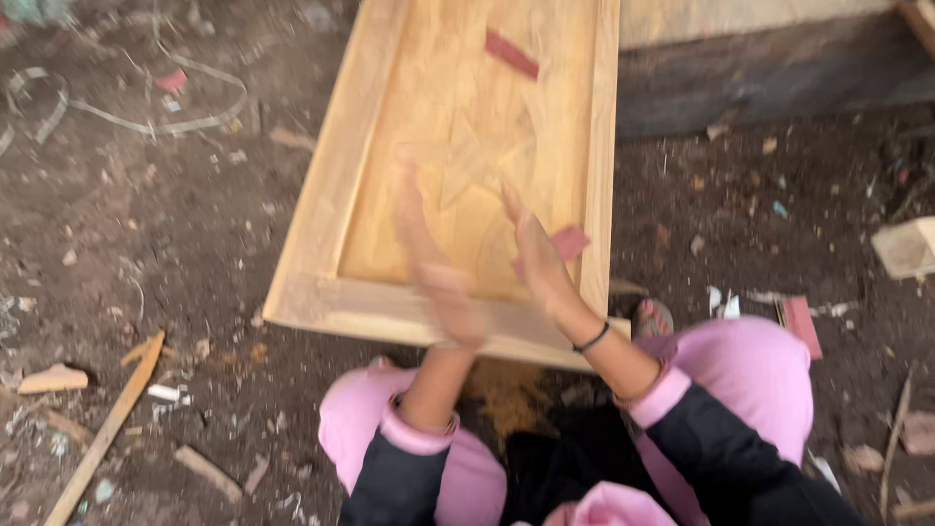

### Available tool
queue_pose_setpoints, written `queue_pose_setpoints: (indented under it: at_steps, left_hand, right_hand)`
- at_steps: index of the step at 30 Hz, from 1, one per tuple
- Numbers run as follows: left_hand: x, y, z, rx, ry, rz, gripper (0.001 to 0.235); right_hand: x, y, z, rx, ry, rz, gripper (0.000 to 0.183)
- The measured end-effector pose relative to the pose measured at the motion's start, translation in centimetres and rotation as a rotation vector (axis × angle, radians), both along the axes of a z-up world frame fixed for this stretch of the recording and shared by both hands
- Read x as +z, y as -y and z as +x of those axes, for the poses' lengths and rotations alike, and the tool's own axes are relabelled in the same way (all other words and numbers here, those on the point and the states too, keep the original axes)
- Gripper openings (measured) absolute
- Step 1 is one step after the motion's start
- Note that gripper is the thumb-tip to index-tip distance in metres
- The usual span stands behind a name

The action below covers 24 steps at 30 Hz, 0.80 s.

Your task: The person sits on the ground and sands a rectangular wooden board with a carved star using a sanding block. They focus on smoothing the edges and the carved star area, holding the board steady with one hand while sanding with the other.

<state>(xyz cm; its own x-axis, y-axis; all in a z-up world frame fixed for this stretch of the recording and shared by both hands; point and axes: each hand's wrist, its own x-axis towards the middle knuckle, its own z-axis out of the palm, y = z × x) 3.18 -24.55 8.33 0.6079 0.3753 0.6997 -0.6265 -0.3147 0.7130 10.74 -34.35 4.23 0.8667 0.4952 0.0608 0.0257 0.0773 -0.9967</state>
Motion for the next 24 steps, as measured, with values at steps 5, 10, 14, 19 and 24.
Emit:
queue_pose_setpoints:
  at_steps: [5, 10, 14, 19, 24]
  left_hand:
    - [-6.3, -1.5, 6.5, 0.403, -0.361, 0.712, 0.080]
    - [-8.8, -5.3, 8.3, 0.108, -0.449, -0.285, 0.071]
    - [-6.2, -1.5, 5.3, -0.337, -0.702, -1.078, 0.084]
    - [-1.4, 0.1, 1.7, -0.802, -0.597, -1.076, 0.069]
    - [1.7, -1.1, -1.2, 0.061, -0.803, -0.018, 0.034]
  right_hand:
    - [4.6, 3.5, -1.2, 0.285, 0.089, 0.427, 0.094]
    - [6.4, 9.0, -3.3, -0.323, 0.461, 0.496, 0.091]
    - [1.3, 4.2, -0.9, -0.116, 0.906, -0.463, 0.070]
    - [-2.4, 5.7, 5.9, -0.191, 1.174, -0.706, 0.072]
    - [-2.5, 12.1, 8.0, -0.477, 0.974, -0.575, 0.050]
